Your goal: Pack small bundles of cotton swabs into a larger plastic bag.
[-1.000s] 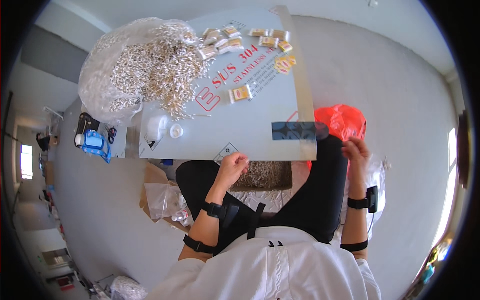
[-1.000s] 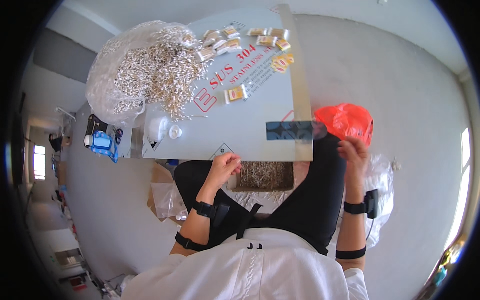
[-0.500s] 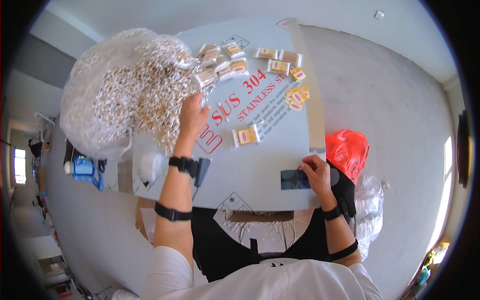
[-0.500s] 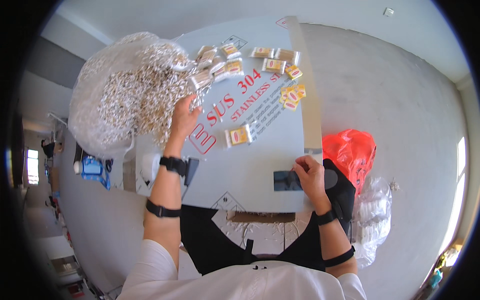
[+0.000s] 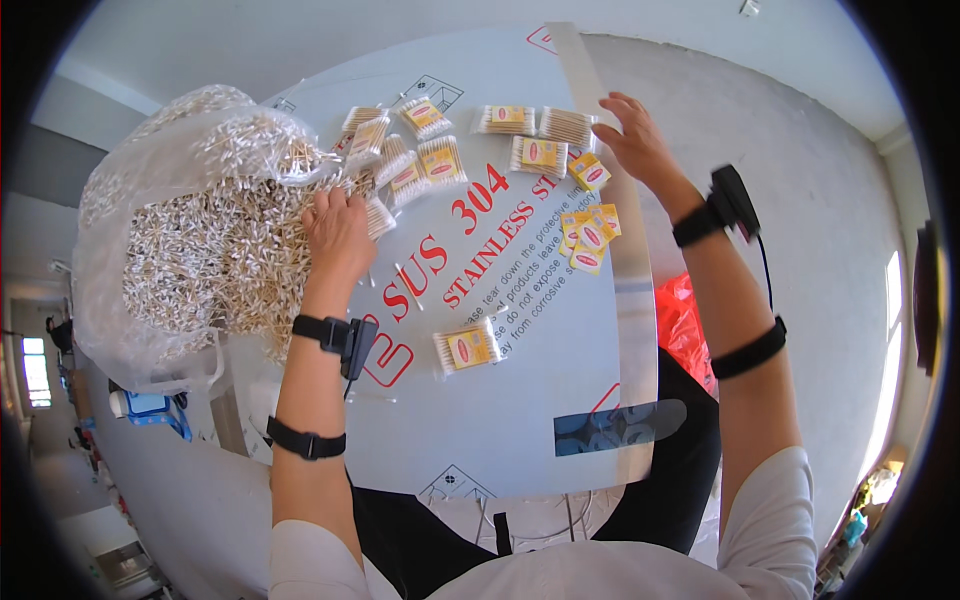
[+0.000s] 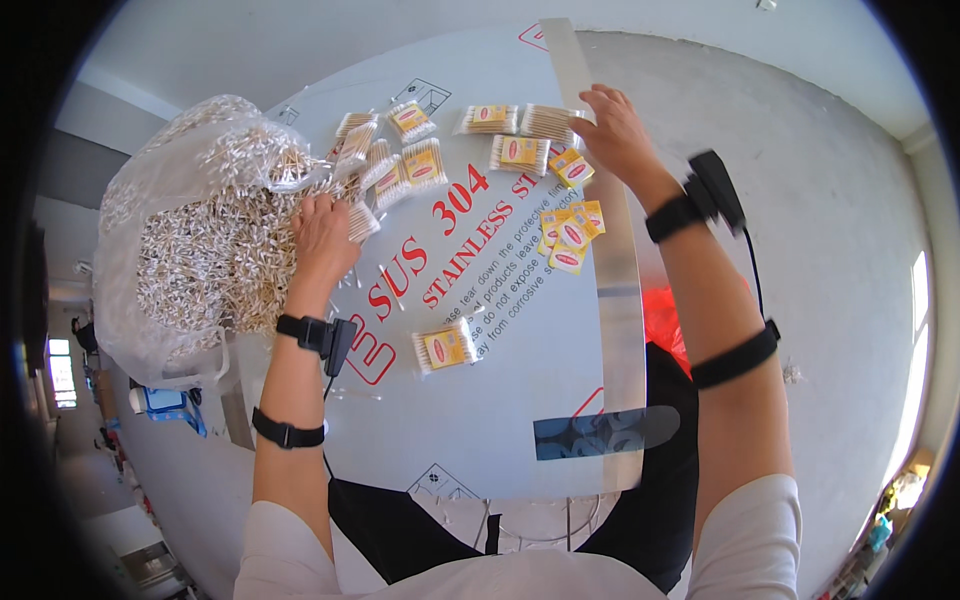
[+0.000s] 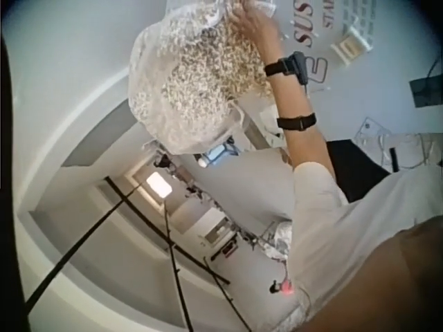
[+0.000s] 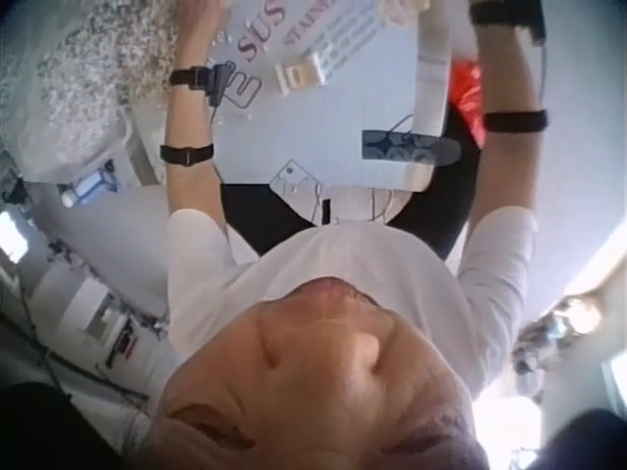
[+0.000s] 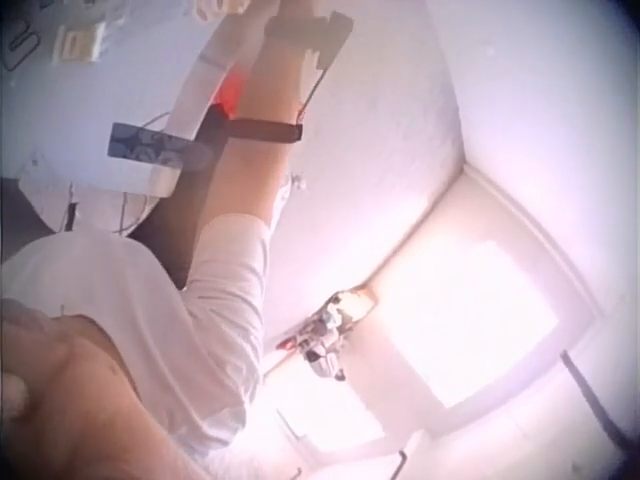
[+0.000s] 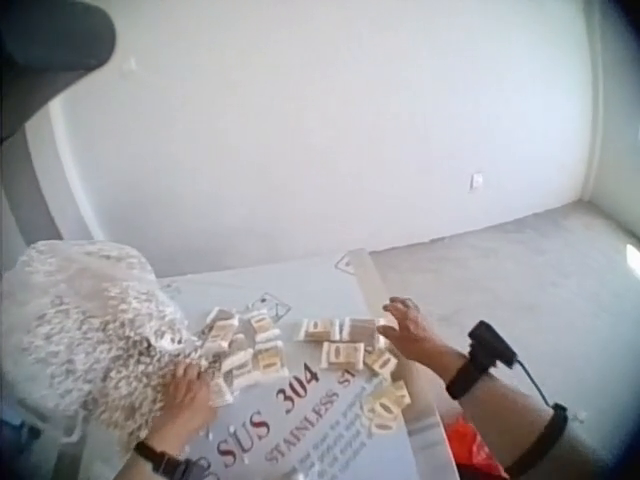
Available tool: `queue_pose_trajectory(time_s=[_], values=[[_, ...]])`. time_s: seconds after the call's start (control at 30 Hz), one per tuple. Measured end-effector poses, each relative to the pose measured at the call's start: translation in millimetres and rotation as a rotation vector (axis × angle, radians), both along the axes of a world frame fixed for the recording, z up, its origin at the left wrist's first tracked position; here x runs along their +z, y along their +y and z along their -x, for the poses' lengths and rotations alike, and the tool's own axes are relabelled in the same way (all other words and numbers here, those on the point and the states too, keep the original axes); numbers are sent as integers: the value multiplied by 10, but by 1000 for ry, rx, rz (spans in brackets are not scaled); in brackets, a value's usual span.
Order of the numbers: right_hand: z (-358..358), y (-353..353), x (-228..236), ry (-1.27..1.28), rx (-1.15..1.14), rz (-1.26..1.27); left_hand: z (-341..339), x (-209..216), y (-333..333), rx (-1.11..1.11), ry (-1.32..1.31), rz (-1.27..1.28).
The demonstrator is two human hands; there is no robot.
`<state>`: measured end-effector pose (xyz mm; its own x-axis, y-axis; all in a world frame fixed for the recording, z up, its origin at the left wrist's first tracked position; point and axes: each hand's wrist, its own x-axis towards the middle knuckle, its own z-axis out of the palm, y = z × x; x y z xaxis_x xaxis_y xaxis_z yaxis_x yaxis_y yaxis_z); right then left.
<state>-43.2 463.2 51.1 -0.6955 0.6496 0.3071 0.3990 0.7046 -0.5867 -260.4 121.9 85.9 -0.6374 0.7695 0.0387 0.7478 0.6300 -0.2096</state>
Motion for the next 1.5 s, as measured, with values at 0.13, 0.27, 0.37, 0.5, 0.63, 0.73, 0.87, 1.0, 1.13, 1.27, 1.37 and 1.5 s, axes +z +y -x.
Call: queue_pose_trajectory(time_s=[0.13, 0.27, 0.37, 0.5, 0.63, 0.73, 0.87, 1.0, 1.13, 1.27, 1.37, 1.5], values=[[327, 163, -238, -222, -15, -245, -138, 242, 41, -17, 52, -108], [472, 50, -16, -352, -48, -88, -55, 325, 180, 77, -328, -439], [542, 4, 268, -483, 20, -30, -19, 256, 445, 96, -678, -582], [647, -68, 418, -288, 87, 166, -84, -43, 896, 168, -826, -694], [670, -417, 237, -422, 191, 107, -365, -169, 1272, 121, -268, -405], [676, -733, 284, -501, 158, 106, -320, -319, 1270, 81, -123, -352], [547, -913, 314, -521, 200, -97, -404, -400, 1242, 44, -82, -425], [537, -795, 342, -413, 277, 87, -472, -239, 1147, 156, -372, -479], [751, -448, 349, -139, 301, 596, -152, 71, 913, 211, -513, -717], [1061, -310, 171, -102, 163, 304, 638, 164, 880, 346, -884, -1279], [1150, -457, 31, -188, 193, 136, 1009, 12, 873, 410, -852, -1170], [1239, -484, 94, -280, 150, 100, 1190, -155, 1068, 335, -805, -1106]])
